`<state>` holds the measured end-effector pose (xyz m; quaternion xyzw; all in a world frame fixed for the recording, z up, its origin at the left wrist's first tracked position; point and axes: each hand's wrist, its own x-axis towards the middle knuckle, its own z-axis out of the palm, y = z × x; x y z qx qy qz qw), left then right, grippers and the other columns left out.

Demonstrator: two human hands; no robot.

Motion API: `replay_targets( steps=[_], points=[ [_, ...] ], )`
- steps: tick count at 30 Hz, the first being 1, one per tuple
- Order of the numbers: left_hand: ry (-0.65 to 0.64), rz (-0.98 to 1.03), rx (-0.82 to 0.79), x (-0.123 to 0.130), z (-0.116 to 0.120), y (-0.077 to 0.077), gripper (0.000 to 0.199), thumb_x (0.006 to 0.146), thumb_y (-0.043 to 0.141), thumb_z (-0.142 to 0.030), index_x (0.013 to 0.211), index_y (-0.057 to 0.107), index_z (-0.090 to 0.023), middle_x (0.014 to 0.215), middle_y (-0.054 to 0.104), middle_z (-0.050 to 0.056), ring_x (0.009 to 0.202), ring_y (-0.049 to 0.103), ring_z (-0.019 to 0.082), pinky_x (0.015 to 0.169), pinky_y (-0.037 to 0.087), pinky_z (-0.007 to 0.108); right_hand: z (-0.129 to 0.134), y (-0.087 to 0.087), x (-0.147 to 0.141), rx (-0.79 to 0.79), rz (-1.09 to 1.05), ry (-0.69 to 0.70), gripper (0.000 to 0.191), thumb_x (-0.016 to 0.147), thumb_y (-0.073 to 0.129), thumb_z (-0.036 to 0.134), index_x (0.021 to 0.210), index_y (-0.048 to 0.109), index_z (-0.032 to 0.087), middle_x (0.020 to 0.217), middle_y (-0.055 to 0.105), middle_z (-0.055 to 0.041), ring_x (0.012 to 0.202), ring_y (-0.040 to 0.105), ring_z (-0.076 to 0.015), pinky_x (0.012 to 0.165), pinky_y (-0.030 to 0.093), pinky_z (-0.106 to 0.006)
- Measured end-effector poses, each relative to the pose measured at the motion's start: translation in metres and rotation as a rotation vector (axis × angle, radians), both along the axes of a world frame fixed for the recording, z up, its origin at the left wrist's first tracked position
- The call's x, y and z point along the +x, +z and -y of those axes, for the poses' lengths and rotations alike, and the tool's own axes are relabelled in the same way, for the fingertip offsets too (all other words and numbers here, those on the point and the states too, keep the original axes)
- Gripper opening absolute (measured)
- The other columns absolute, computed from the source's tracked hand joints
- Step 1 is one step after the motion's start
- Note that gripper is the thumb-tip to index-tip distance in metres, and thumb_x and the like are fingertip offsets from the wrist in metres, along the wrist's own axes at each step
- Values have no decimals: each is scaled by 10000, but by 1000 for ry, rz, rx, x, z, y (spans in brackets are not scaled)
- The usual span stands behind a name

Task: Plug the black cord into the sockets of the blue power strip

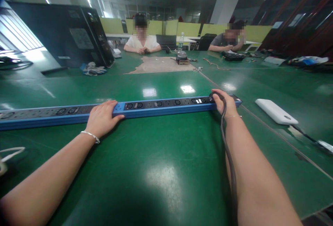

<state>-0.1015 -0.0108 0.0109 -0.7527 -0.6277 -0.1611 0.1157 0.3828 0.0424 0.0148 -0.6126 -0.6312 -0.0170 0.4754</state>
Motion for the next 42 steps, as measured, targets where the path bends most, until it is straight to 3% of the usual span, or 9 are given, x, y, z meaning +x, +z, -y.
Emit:
replay_targets(
  steps=[7,18,22,27,34,36,40,42],
  points=[
    [5,-5,-9,-1,0,0,571,817,511,-486,1296,449,-180,1362,502,138,1273,433,292,1052,316,454,1,5,8,-48,28,13,296,787,532,311,1010,694,204,1029,695,-119,931,621,-262,860,462,-382],
    [11,-13,-22,-2,-2,-1,589,819,506,-494,1288,458,-142,1363,498,151,1276,426,294,1058,305,443,-2,-6,4,-42,141,20,327,782,542,393,1032,681,234,991,701,-57,995,623,-281,961,438,-456],
    [13,-19,-15,-1,-2,-1,596,822,507,-483,1284,461,-109,1360,497,170,1273,429,298,1061,302,435,1,-8,0,-30,115,-10,341,787,537,384,1057,675,228,999,700,-61,992,625,-284,968,428,-480],
    [5,-26,-10,-2,-2,-1,580,820,501,-492,1284,459,-145,1357,504,151,1268,435,293,1047,321,441,5,-11,-5,1,16,-52,330,792,525,428,1013,684,243,972,709,-67,957,636,-280,941,453,-478],
    [10,-21,-9,-2,-3,-1,581,812,511,-491,1281,461,-152,1352,510,148,1264,441,295,1044,324,443,2,-13,-4,13,-11,-7,324,766,552,449,978,686,244,985,706,-63,956,635,-272,926,466,-468],
    [12,-21,-13,-2,-2,-1,580,815,507,-497,1279,463,-151,1350,510,151,1262,443,294,1046,323,440,-2,-11,-2,89,-109,-14,344,784,516,456,982,675,223,1004,699,-72,953,637,-265,902,480,-458],
    [15,-3,-13,-1,-2,-1,586,817,508,-497,1281,462,-143,1354,503,158,1266,437,299,1050,314,445,-6,-4,11,397,-350,-77,400,830,441,438,1031,643,157,1128,650,-157,993,620,-259,882,486,-399],
    [16,1,-17,-1,-2,0,590,818,507,-497,1281,464,-133,1356,500,163,1267,435,303,1048,316,448,-5,-4,19,381,-335,-55,368,802,503,418,1002,657,151,1112,656,-173,999,614,-265,902,470,-380]
  ],
)
